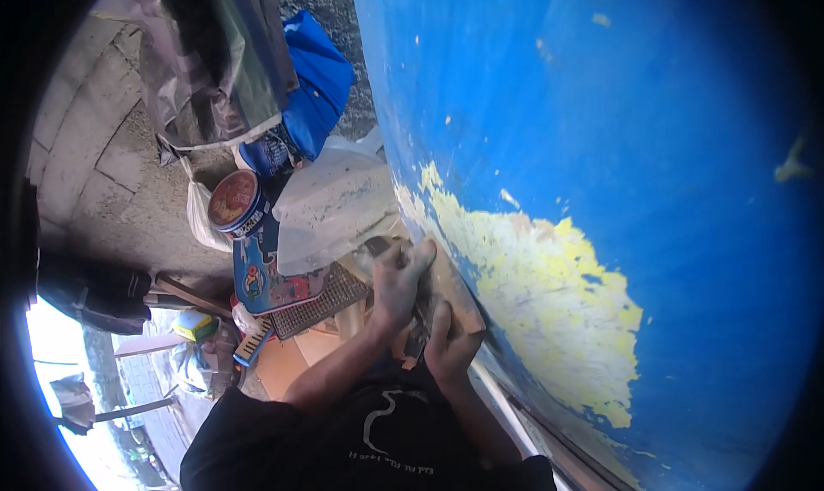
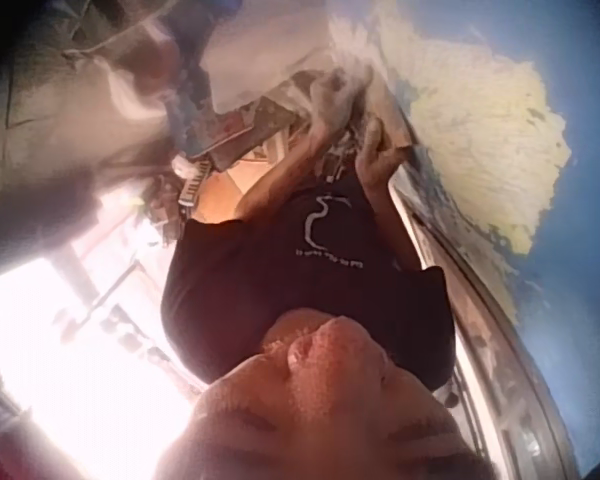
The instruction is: The person sands a blue painted surface using pieces of sandpaper, rubbing them across the surface repeatedly with both hands.
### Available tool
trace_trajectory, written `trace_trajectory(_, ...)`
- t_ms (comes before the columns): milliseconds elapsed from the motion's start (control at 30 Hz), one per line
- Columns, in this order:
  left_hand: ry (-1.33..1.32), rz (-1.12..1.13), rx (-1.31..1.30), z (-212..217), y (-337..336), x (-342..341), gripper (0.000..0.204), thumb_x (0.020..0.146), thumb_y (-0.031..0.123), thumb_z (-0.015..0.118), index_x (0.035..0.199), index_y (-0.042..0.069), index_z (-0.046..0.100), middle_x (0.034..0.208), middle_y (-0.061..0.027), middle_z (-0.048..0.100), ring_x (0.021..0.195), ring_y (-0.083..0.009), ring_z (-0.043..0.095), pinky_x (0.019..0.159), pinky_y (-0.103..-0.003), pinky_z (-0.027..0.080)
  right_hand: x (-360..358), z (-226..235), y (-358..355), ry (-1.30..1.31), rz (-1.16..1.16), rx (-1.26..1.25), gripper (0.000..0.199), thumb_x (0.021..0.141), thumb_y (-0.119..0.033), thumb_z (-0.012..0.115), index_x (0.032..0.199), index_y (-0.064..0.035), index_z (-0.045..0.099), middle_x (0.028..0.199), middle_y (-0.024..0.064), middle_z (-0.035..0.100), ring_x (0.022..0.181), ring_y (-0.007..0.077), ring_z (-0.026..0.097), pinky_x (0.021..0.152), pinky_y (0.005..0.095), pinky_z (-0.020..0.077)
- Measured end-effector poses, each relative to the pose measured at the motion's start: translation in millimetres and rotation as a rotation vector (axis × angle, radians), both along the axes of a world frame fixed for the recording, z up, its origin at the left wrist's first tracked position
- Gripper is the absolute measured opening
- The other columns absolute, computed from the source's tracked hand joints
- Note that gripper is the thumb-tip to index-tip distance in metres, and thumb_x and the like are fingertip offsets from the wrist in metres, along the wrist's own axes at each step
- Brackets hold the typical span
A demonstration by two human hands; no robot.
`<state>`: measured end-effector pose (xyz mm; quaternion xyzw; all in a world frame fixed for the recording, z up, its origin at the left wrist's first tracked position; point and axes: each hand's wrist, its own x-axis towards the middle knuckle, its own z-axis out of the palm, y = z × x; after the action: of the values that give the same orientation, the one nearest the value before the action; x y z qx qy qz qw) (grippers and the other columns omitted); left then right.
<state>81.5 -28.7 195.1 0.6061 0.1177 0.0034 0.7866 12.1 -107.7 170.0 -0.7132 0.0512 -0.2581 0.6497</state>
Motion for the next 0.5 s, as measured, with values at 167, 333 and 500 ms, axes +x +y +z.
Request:
trace_trajectory(167,-0.131,0.011,-0.113,20,-5,10,0.031,0.085,0.025,0.07,0.066,0.005,0.053,0.061,0.0044,0.052,0.054,-0.0011,0.043,0.045,-0.02,0.034,3,32,-2,-0.124,0.022,-0.168,0.035,0.089,0.0,0.051,0.118,0.0169,0.041,0.113,0.0244,0.053,0.104,0.0292,0.058,0.088,0.0341,0.0465)
trace_trajectory(333,-0.131,0.067,-0.013,35,2,10,0.033,0.082,0.024,0.072,0.065,0.006,0.051,0.059,0.0051,0.05,0.053,-0.0021,0.04,0.045,-0.021,0.033,4,47,2,0.018,0.039,-0.046,0.037,0.089,-0.001,0.053,0.119,0.0168,0.041,0.112,0.024,0.055,0.106,0.0281,0.058,0.089,0.0347,0.0466)
trace_trajectory(500,-0.12,0.04,-0.038,14,-7,7,0.035,0.083,0.025,0.072,0.064,0.005,0.051,0.061,0.0033,0.053,0.055,-0.0022,0.043,0.047,-0.02,0.035,1,27,6,-0.09,-0.038,-0.035,0.032,0.089,-0.002,0.053,0.115,0.0156,0.046,0.111,0.0239,0.057,0.099,0.0274,0.061,0.081,0.034,0.0496)
